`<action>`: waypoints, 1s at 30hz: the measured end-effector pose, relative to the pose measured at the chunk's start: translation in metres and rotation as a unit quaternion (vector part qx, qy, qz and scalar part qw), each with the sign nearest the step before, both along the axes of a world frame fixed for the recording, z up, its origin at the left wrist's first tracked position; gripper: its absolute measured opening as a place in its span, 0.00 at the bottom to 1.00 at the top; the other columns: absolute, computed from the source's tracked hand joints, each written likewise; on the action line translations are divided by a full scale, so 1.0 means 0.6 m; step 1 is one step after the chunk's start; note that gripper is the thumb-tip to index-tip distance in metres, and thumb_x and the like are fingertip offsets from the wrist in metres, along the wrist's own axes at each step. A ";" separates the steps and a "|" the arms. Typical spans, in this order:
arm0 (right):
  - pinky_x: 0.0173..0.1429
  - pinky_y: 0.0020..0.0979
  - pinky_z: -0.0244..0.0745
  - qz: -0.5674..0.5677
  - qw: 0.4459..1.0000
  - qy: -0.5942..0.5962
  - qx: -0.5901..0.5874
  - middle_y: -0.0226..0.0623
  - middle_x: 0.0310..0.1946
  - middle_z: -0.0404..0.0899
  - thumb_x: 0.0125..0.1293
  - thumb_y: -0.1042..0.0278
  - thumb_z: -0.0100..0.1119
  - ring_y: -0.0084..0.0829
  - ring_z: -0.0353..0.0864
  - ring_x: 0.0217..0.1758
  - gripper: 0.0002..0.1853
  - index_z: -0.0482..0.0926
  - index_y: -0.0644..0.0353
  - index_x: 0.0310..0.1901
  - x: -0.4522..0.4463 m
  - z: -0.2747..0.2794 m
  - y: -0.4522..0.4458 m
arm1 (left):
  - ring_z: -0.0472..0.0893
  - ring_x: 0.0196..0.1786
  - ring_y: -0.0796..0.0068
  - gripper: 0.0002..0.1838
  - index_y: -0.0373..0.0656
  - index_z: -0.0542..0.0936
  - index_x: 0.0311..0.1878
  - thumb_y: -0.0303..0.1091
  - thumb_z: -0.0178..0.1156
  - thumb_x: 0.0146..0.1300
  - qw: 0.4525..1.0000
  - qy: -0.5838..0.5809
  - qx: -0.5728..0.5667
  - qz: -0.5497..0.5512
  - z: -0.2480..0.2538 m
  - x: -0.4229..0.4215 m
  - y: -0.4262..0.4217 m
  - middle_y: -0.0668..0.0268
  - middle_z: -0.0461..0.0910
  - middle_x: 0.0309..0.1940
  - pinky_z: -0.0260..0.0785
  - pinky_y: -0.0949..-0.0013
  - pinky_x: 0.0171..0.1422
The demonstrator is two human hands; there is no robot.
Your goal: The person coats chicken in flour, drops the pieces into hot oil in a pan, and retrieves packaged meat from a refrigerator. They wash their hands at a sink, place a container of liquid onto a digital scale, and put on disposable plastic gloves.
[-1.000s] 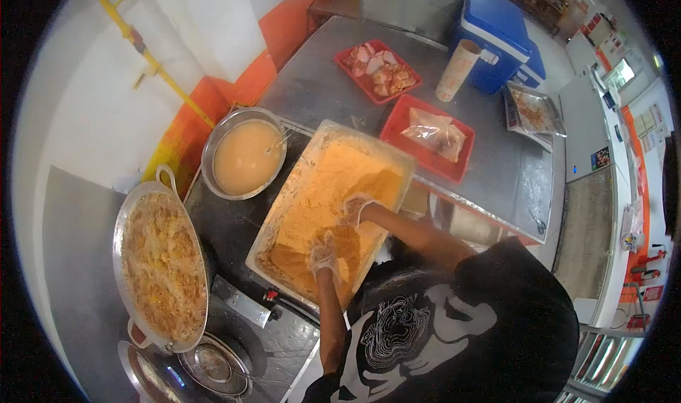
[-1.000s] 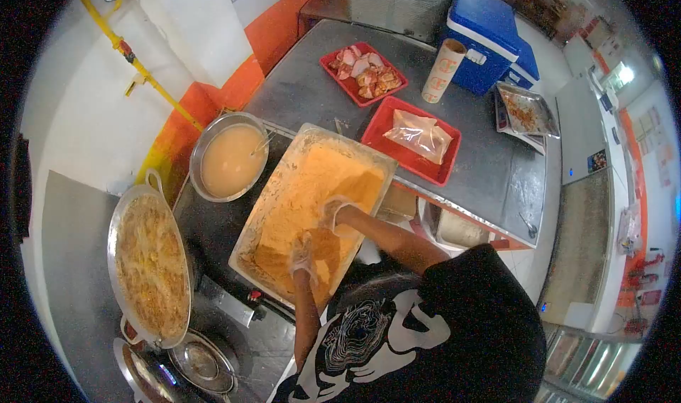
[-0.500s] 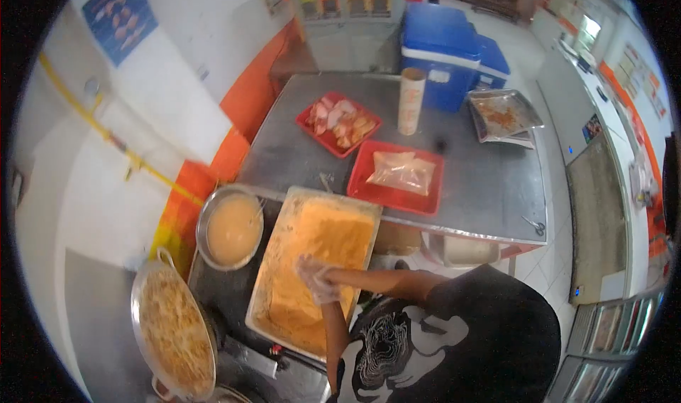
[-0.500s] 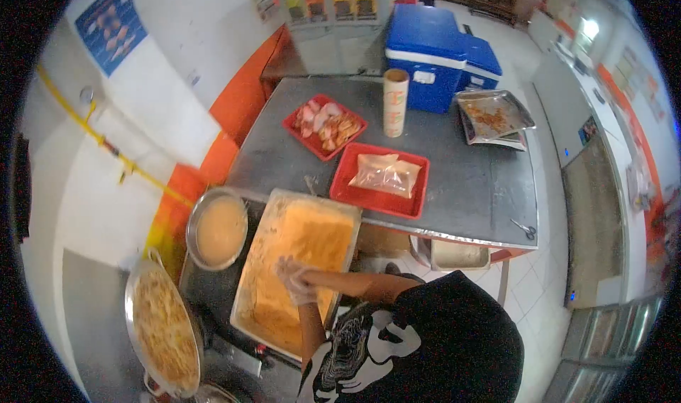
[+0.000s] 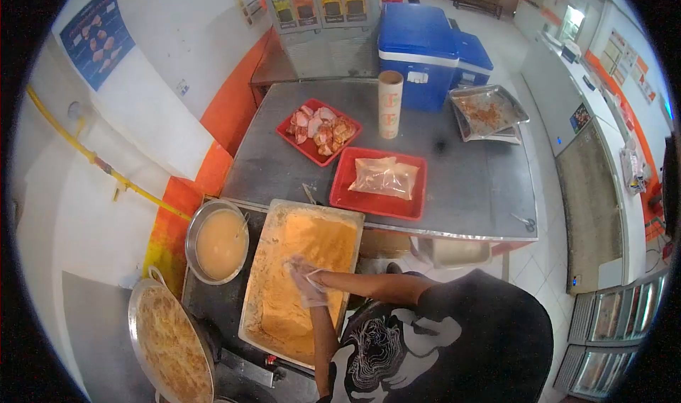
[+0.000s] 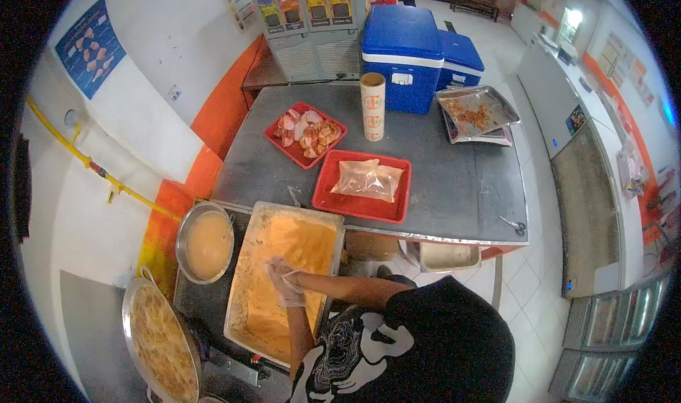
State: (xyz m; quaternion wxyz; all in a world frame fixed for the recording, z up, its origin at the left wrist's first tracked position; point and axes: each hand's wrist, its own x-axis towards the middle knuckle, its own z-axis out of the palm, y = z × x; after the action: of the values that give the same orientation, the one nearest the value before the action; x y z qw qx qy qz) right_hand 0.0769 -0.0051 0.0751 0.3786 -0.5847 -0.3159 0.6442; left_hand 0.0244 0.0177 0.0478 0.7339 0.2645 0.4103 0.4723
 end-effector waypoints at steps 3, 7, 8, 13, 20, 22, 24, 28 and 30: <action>0.61 0.39 0.67 -0.006 1.000 0.002 -0.010 0.42 0.60 0.65 0.70 0.54 0.50 0.37 0.67 0.60 0.22 0.67 0.56 0.60 -0.004 0.004 -0.007 | 0.68 0.60 0.62 0.29 0.49 0.63 0.68 0.54 0.45 0.69 1.000 0.007 -0.011 -0.017 0.013 -0.007 0.012 0.58 0.66 0.63 0.64 0.55 0.62; 0.60 0.39 0.68 -0.013 1.000 0.004 -0.019 0.42 0.59 0.67 0.70 0.54 0.49 0.37 0.69 0.59 0.21 0.69 0.56 0.59 -0.018 -0.003 -0.009 | 0.68 0.59 0.63 0.29 0.49 0.63 0.68 0.54 0.46 0.69 0.999 0.013 -0.021 -0.031 0.023 -0.003 0.000 0.58 0.66 0.63 0.65 0.56 0.61; 0.59 0.39 0.68 -0.011 1.000 0.002 -0.021 0.42 0.58 0.68 0.70 0.54 0.49 0.37 0.69 0.58 0.21 0.70 0.56 0.58 -0.023 0.002 -0.009 | 0.69 0.59 0.63 0.29 0.49 0.64 0.68 0.54 0.46 0.69 0.999 0.018 -0.025 -0.030 0.028 -0.003 -0.005 0.58 0.66 0.63 0.65 0.57 0.61; 0.58 0.39 0.69 -0.026 0.999 0.002 -0.030 0.43 0.56 0.70 0.70 0.53 0.48 0.37 0.71 0.56 0.20 0.73 0.56 0.56 -0.039 0.013 -0.009 | 0.70 0.58 0.64 0.29 0.49 0.64 0.67 0.53 0.47 0.68 0.997 0.042 -0.046 -0.049 0.049 -0.006 -0.021 0.58 0.67 0.63 0.66 0.59 0.60; 0.55 0.40 0.71 -0.084 0.995 0.043 -0.045 0.43 0.53 0.73 0.70 0.52 0.48 0.37 0.73 0.53 0.20 0.76 0.56 0.53 -0.012 0.047 -0.018 | 0.71 0.57 0.65 0.29 0.48 0.66 0.67 0.53 0.49 0.67 0.972 0.175 -0.111 -0.110 0.142 -0.053 0.019 0.58 0.68 0.62 0.67 0.61 0.60; 0.57 0.37 0.70 -0.069 0.992 0.107 -0.025 0.42 0.54 0.73 0.71 0.56 0.47 0.35 0.73 0.54 0.19 0.74 0.59 0.54 0.054 0.055 -0.004 | 0.71 0.58 0.66 0.27 0.47 0.67 0.65 0.49 0.52 0.66 0.975 0.182 -0.053 -0.114 0.046 -0.096 0.049 0.59 0.68 0.62 0.67 0.60 0.59; 0.64 0.42 0.62 0.005 0.977 -0.210 0.044 0.52 0.62 0.63 0.68 0.64 0.42 0.43 0.66 0.62 0.24 0.63 0.63 0.63 0.087 -0.031 0.013 | 0.72 0.59 0.64 0.29 0.45 0.67 0.64 0.54 0.50 0.67 0.980 0.098 0.070 -0.161 -0.082 -0.125 0.044 0.61 0.69 0.61 0.65 0.53 0.61; 0.75 0.46 0.46 -0.023 0.938 -0.342 0.053 0.54 0.68 0.58 0.69 0.57 0.40 0.48 0.50 0.74 0.30 0.56 0.58 0.70 0.149 -0.183 0.078 | 0.78 0.52 0.62 0.34 0.40 0.69 0.61 0.51 0.64 0.57 0.835 0.351 0.359 -0.225 0.124 -0.059 -0.051 0.57 0.78 0.51 0.70 0.64 0.57; 0.73 0.45 0.50 -0.098 0.980 -0.164 0.052 0.47 0.66 0.63 0.70 0.50 0.40 0.43 0.55 0.72 0.29 0.61 0.54 0.68 0.143 -0.170 0.089 | 0.80 0.47 0.65 0.32 0.41 0.73 0.57 0.51 0.65 0.55 0.876 0.327 0.302 -0.184 0.092 -0.046 -0.059 0.59 0.80 0.46 0.72 0.65 0.52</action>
State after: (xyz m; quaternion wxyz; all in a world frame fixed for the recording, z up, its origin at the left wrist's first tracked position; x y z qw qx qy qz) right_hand 0.1628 0.0484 -0.0268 0.4128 -0.6898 -0.3480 0.4823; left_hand -0.0031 -0.0175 0.1030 0.5159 0.6833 0.4085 0.3163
